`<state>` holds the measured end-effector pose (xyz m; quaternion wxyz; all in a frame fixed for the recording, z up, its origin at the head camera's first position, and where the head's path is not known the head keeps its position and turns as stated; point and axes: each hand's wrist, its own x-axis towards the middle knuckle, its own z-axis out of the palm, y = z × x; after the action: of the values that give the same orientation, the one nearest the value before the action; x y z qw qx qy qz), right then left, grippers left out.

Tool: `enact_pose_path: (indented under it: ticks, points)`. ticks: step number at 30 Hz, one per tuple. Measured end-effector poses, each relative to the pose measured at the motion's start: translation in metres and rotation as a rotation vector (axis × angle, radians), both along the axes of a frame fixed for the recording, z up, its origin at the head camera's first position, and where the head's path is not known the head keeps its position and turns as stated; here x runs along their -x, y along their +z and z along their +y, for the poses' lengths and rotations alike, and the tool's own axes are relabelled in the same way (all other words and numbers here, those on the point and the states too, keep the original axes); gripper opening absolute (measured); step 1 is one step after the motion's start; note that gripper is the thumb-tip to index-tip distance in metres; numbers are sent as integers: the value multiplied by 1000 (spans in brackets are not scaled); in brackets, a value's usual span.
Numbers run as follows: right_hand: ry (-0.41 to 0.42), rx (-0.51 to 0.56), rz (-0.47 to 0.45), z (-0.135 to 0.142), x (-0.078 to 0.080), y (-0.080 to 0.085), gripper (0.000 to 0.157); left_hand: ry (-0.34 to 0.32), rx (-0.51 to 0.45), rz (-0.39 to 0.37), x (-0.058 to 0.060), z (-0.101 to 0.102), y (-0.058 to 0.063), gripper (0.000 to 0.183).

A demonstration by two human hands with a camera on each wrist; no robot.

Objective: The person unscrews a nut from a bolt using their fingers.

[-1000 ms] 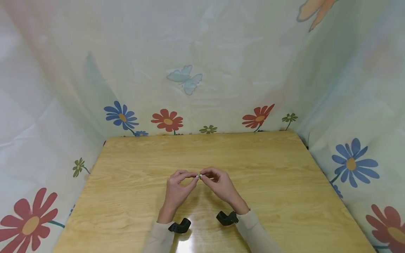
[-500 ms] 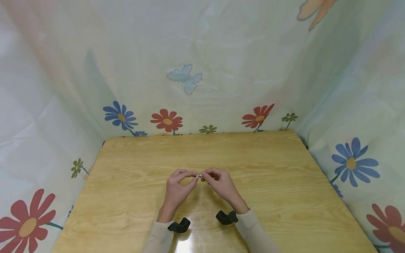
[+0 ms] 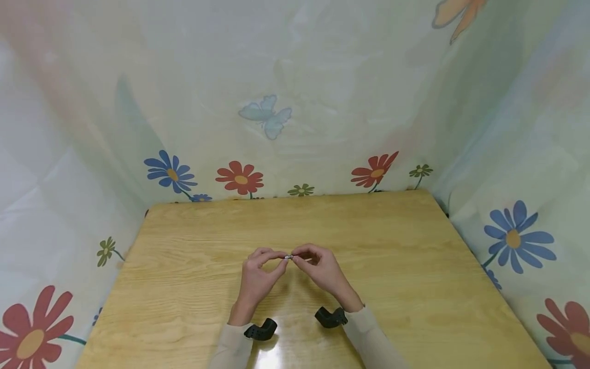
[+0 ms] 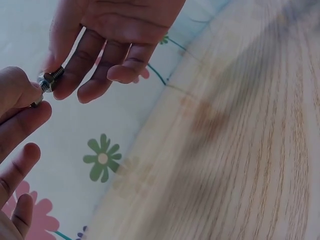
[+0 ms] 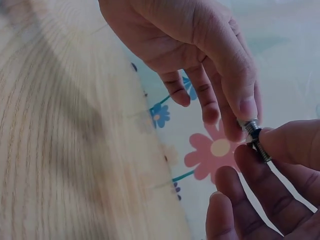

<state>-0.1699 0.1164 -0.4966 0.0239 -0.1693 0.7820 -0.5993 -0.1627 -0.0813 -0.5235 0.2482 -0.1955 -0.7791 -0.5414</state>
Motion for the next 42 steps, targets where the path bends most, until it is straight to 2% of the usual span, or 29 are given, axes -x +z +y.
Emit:
enact_pose_path:
  ticks: [4,9,14,20,24,27,31,42]
  points:
    - [20,25,13,1,0,-3,17,-2,-33,-18,-1,1,0,18]
    - [8,49,-10,1,-2,-3,25,2,-25,-18,0,5,0,17]
    - [-46,9,-63,2,-1,-1,29,-11,-21,-14,0,5,1,17]
    - [-4,-35,-84,1,0,-3,28,13,-4,-3,-2,5,2,18]
    - [8,-7,-94,0,-1,-4,24,25,-2,-5,-10,7,16,18]
    - [18,1,-86,-1,-1,-4,22,31,-3,-10,-11,7,18,18]
    - [18,0,-69,-2,-2,-4,23,36,2,-10,-5,3,3,19]
    - [34,43,-10,-2,-1,1,23,14,10,21,-1,-4,4,19]
